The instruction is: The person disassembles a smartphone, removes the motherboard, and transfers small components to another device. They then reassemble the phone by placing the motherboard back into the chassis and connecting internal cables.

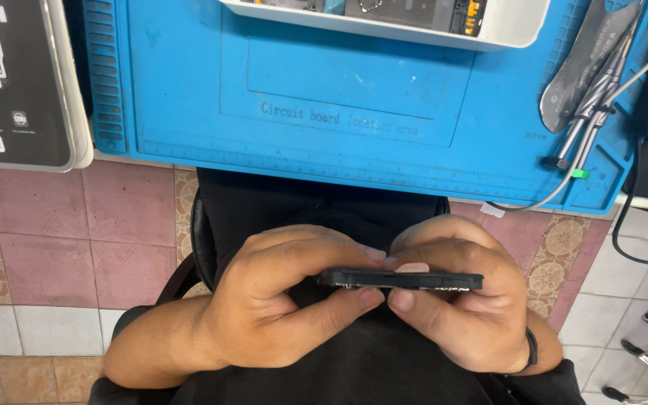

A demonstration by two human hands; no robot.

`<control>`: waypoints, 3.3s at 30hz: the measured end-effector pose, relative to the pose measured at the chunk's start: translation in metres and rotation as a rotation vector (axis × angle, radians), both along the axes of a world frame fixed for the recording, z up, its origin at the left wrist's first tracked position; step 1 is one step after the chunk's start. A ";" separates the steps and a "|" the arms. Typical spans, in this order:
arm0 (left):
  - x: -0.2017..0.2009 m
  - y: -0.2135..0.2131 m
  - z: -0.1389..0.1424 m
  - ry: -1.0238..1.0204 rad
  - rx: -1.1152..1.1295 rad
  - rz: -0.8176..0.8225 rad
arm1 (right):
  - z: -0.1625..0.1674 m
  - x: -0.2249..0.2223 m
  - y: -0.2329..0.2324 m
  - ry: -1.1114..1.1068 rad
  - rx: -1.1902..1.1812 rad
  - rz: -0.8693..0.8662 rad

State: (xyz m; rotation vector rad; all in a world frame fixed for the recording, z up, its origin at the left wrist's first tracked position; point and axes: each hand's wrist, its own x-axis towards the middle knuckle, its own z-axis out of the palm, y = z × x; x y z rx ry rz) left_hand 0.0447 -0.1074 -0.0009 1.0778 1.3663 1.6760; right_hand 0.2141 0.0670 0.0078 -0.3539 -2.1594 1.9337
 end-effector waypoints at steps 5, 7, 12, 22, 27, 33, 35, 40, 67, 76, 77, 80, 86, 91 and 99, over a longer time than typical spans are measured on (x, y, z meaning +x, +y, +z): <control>0.009 0.002 -0.004 -0.236 -0.051 0.049 | -0.004 -0.002 -0.004 -0.115 -0.144 -0.070; 0.014 0.004 -0.006 -0.405 -0.054 0.083 | -0.008 -0.004 -0.003 -0.124 -0.342 -0.050; 0.017 0.006 -0.014 -0.626 -0.040 0.155 | -0.017 -0.002 -0.001 -0.103 -0.590 -0.151; 0.021 0.006 -0.017 -0.483 -0.066 0.191 | -0.025 0.006 0.001 -0.096 -0.637 -0.264; 0.021 0.008 -0.009 -0.316 -0.102 0.207 | -0.024 0.007 0.005 -0.127 -0.481 -0.286; 0.017 0.011 0.002 0.009 -0.168 0.259 | -0.021 0.012 0.009 -0.168 -0.195 -0.285; 0.016 0.012 0.003 -0.004 -0.177 0.254 | -0.020 0.011 0.010 -0.188 -0.135 -0.293; 0.018 0.014 0.002 -0.059 -0.182 0.263 | -0.015 0.005 0.005 -0.208 -0.006 -0.343; 0.015 0.017 0.004 -0.144 -0.094 0.268 | -0.025 0.001 0.004 -0.001 -0.307 -0.391; 0.015 0.017 0.006 -0.089 -0.118 0.242 | -0.031 0.009 0.018 0.001 -0.468 -0.289; 0.014 0.018 0.006 -0.075 -0.121 0.243 | -0.032 0.011 0.019 -0.009 -0.439 -0.283; 0.012 0.017 0.008 -0.032 -0.125 0.231 | -0.033 0.014 0.022 -0.034 -0.362 -0.274; 0.012 0.019 0.011 0.066 -0.110 0.239 | -0.029 0.017 0.024 -0.082 -0.223 -0.284; 0.014 0.020 0.011 0.132 -0.105 0.266 | -0.028 0.018 0.021 -0.054 -0.174 -0.304; 0.013 0.019 0.014 0.082 -0.114 0.237 | -0.024 0.012 0.018 -0.037 -0.095 -0.306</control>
